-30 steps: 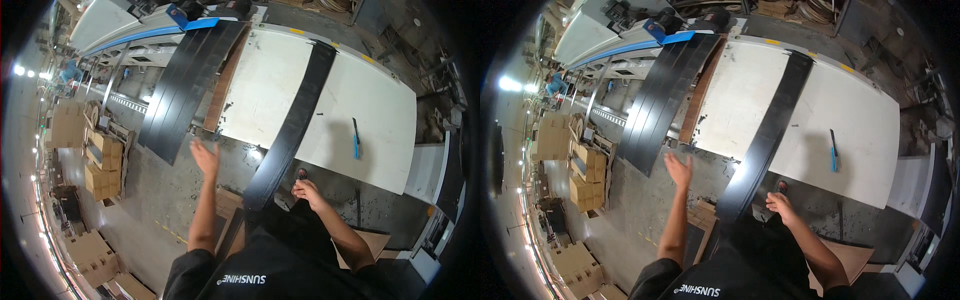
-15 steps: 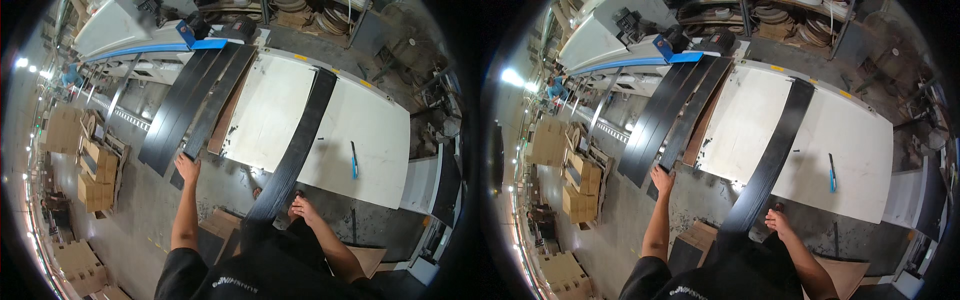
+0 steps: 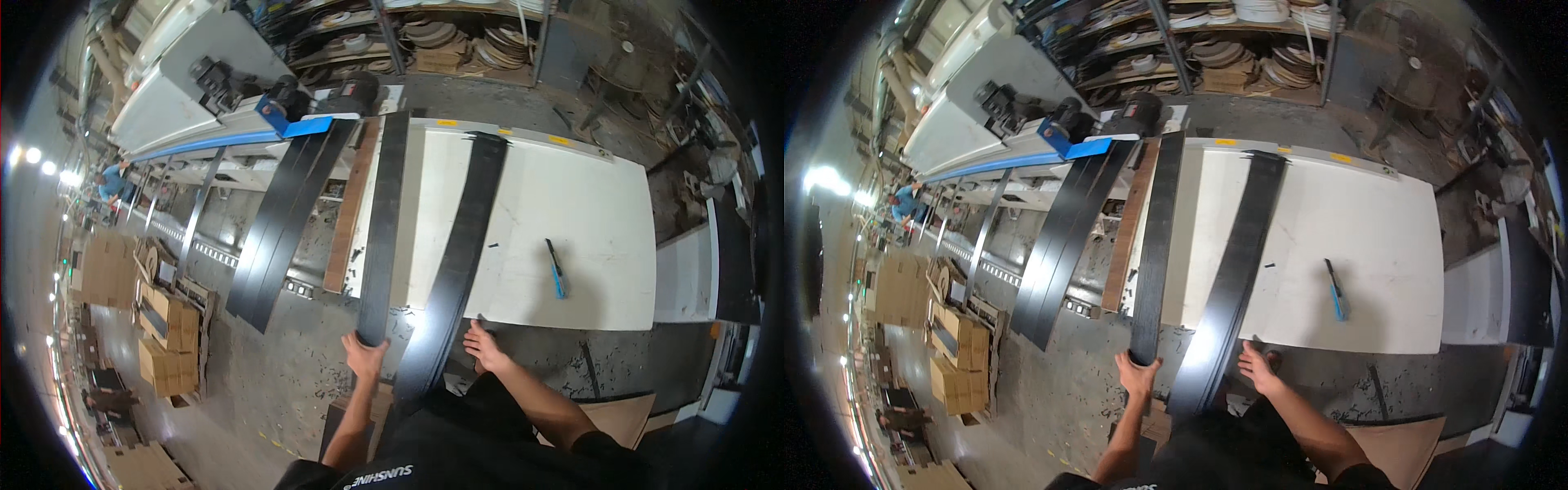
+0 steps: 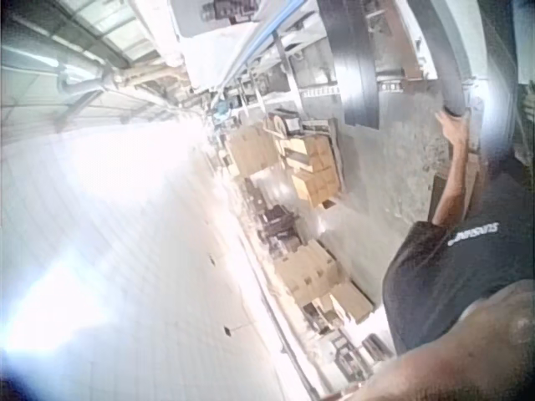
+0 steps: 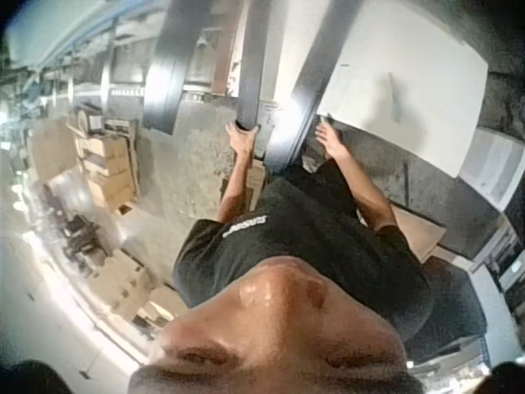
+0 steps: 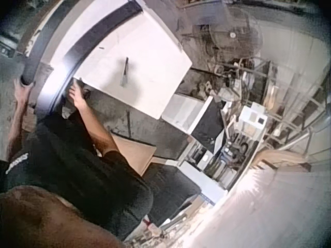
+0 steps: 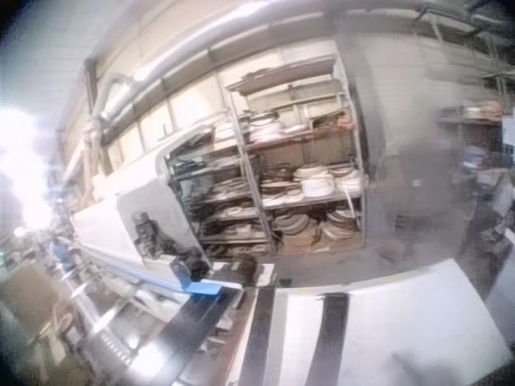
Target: Trimming the edges of laminated wood panels using a utility knife in a factory environment.
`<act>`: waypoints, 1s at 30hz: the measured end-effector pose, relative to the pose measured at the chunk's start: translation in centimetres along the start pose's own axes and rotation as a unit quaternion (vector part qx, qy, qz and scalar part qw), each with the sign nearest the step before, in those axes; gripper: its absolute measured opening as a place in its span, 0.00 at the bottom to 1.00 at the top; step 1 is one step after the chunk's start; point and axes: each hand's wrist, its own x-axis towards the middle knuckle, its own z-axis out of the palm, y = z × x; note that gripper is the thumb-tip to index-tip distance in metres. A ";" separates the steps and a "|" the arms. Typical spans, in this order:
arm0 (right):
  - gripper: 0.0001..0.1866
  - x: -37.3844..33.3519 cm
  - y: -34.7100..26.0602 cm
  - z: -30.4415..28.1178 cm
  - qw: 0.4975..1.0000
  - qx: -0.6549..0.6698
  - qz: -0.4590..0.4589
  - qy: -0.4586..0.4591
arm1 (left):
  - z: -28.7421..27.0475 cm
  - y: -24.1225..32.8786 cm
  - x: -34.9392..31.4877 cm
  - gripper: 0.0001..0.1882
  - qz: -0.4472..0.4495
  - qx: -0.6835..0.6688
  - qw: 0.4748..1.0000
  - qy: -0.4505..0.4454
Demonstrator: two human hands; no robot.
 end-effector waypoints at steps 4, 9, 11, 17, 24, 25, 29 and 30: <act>0.61 0.8 -0.1 1.0 0.999 -0.024 0.009 -0.035 | 1.6 3.9 -5.2 0.47 0.009 -0.012 1.000 -0.002; 0.63 1.4 0.0 0.6 0.995 -0.059 0.039 -0.071 | 3.5 6.1 -7.9 0.48 0.036 0.008 0.999 -0.017; 0.63 1.1 0.3 0.2 0.995 -0.045 0.025 -0.082 | 3.8 6.2 -8.4 0.47 0.041 0.020 0.999 -0.016; 0.60 0.2 0.3 -1.7 0.989 -0.086 0.042 -0.114 | 5.2 5.3 -8.9 0.49 0.108 0.041 0.993 -0.009; 0.62 1.7 0.2 0.0 0.971 -0.189 0.045 -0.142 | 5.6 4.0 -7.5 0.45 0.129 0.005 0.986 -0.105; 0.62 2.1 0.8 0.5 0.972 -0.185 0.048 -0.138 | 5.5 4.1 -6.7 0.45 0.130 0.005 0.985 -0.111; 0.63 -0.3 0.1 4.8 0.979 -0.196 -0.014 -0.049 | 5.8 -1.4 -2.6 0.39 -0.053 -0.161 0.930 -0.325; 0.63 -0.5 0.2 5.1 0.977 -0.193 -0.029 -0.082 | 6.0 -1.4 -2.4 0.41 -0.093 -0.130 0.919 -0.360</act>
